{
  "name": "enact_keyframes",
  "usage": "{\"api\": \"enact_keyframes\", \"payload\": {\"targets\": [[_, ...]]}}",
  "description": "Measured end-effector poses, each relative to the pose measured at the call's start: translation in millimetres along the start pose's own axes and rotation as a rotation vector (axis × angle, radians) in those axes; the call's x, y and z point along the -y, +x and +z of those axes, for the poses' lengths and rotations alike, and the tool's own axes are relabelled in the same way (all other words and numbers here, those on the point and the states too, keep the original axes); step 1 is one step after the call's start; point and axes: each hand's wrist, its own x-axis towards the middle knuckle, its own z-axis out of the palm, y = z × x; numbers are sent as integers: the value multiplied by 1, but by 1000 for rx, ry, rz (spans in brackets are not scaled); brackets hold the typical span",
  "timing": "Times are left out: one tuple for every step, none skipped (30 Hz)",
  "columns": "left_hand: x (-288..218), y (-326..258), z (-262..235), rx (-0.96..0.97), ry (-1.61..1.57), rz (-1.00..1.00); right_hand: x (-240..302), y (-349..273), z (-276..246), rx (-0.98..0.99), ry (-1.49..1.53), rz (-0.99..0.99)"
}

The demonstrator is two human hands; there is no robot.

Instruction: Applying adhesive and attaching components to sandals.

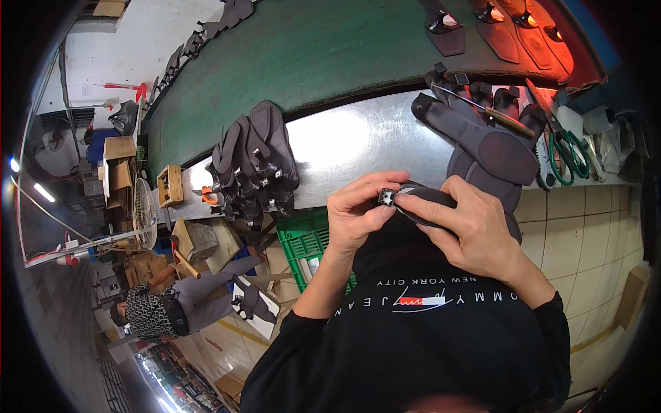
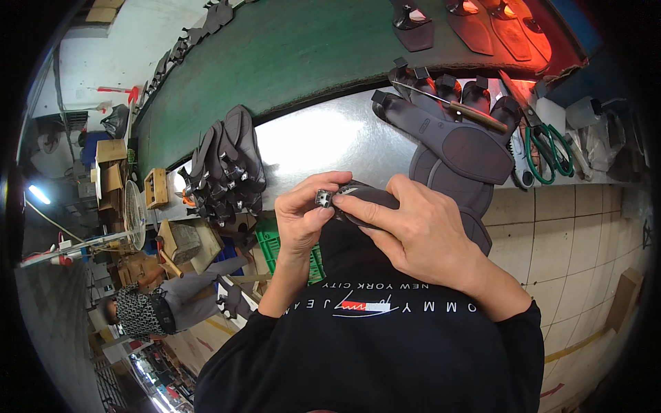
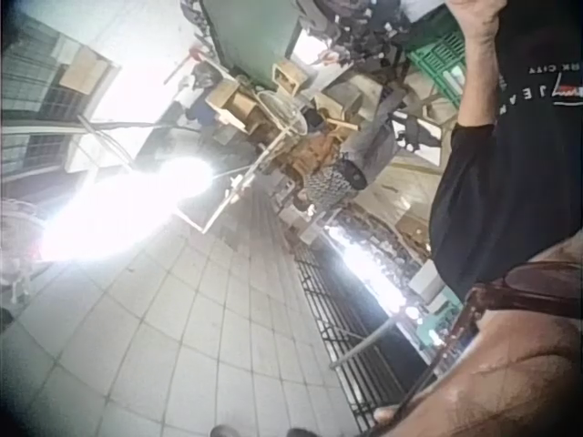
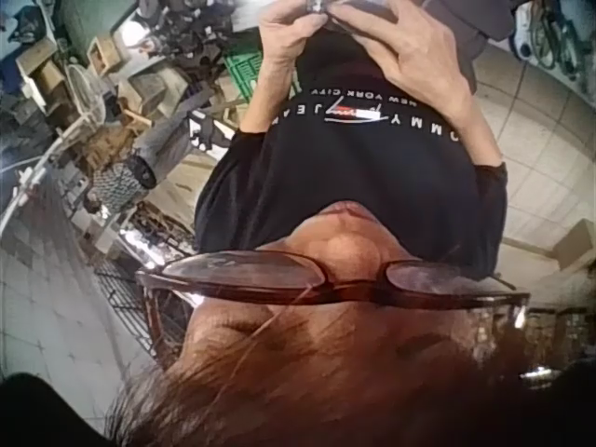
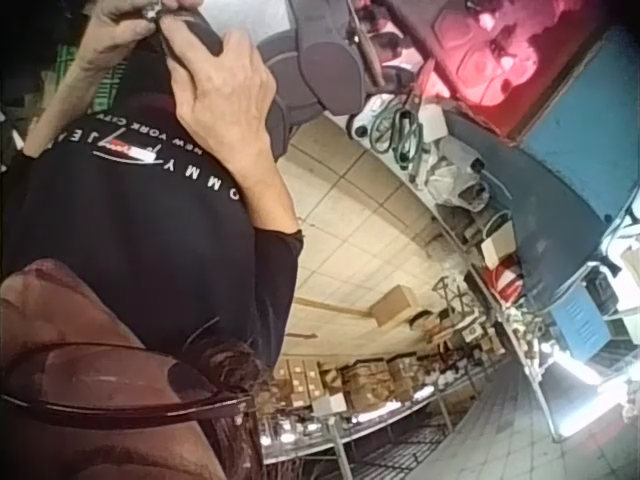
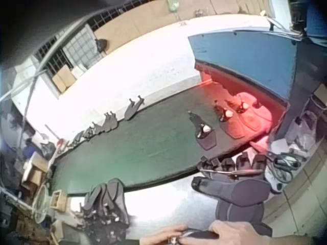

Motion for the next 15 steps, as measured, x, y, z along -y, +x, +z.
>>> {"api": "enact_keyframes", "payload": {"targets": [[0, -1, 0, 1, 24, 15, 1, 0, -1, 11, 14, 7], [0, -1, 0, 2, 48, 29, 1, 0, -2, 23, 27, 14], [0, -1, -1, 4, 49, 26, 2, 1, -3, 22, 29, 17], [0, -2, -1, 6, 60, 48, 2, 2, -4, 25, 70, -2], [0, -2, -3, 8, 72, 69, 3, 3, -5, 28, 112, -20], [1, -2, -4, 7, 74, 66, 4, 4, -6, 27, 115, -19], [1, -2, -6, 20, 92, 98, 5, 6, -8, 19, 183, 3], [1, -2, -7, 33, 110, 129, 5, 6, -9, 10, 252, 24], [1, -2, -7, 34, 111, 126, 4, 6, -8, 8, 255, 26], [0, -2, -7, 37, 130, 132, 3, 4, -8, -28, 296, 26], [-1, -1, -7, 39, 149, 138, 1, 4, -8, -65, 337, 26], [-1, -2, -8, 42, 152, 134, 0, 3, -8, -68, 340, 29], [0, -3, -8, 39, 149, 140, -1, 3, -8, -64, 342, 2], [1, -4, -9, 36, 145, 145, -1, 3, -9, -60, 343, -24], [1, -4, -9, 38, 146, 142, -1, 4, -10, -62, 345, -20]]}}
